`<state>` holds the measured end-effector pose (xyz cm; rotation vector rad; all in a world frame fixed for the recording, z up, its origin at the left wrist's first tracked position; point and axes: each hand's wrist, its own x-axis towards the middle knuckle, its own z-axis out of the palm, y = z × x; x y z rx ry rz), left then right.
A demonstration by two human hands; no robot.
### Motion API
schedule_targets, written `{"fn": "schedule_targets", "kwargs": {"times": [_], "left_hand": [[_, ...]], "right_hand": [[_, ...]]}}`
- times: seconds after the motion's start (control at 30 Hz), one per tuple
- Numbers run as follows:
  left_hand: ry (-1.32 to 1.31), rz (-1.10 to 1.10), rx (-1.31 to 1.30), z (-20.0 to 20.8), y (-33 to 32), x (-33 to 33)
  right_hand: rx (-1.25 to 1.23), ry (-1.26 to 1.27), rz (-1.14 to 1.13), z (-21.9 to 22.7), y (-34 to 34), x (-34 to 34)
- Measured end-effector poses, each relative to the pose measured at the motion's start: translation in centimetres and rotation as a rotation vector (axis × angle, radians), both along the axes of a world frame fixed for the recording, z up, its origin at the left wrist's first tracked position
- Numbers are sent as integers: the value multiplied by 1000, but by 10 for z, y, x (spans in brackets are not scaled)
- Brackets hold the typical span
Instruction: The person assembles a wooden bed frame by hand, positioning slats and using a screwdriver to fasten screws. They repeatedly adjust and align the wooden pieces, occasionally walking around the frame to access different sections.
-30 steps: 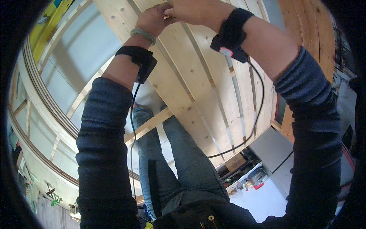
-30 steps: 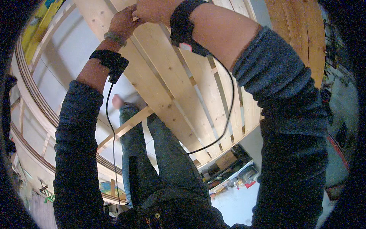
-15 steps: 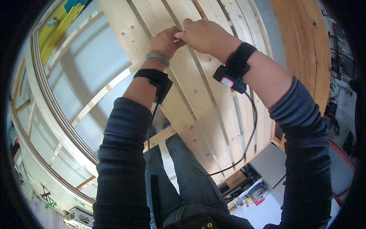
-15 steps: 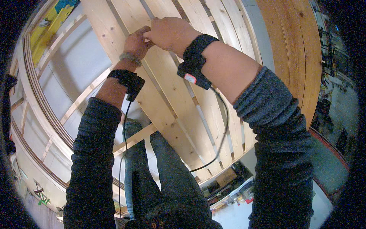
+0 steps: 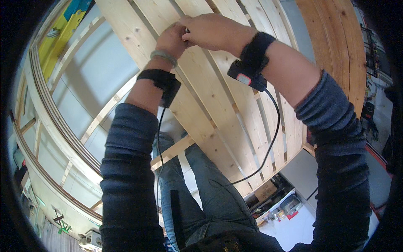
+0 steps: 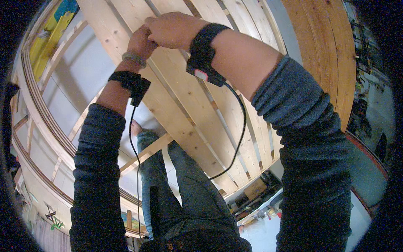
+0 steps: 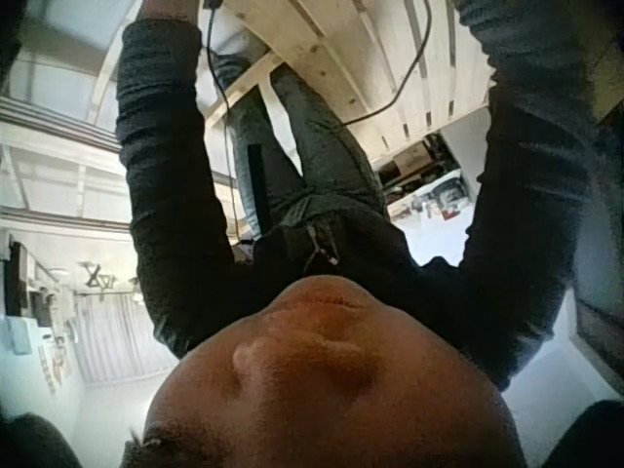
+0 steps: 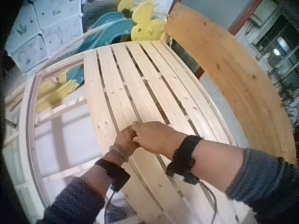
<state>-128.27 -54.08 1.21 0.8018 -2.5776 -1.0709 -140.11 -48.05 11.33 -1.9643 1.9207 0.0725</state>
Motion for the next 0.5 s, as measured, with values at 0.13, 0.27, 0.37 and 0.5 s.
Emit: {"fn": "schedule_targets", "kwargs": {"times": [0.13,0.27,0.37,0.5], "left_hand": [[47,-130,112,-4,-17,7],[24,-122,172,-2,-15,8],[80,-33,119,6,-6,3],[-34,-43,49,12,-11,6]], "right_hand": [[-93,118,300,-1,-1,-12],[-54,33,83,1,7,-9],[29,120,-200,-1,8,-1],[-45,70,69,-4,1,-3]]}}
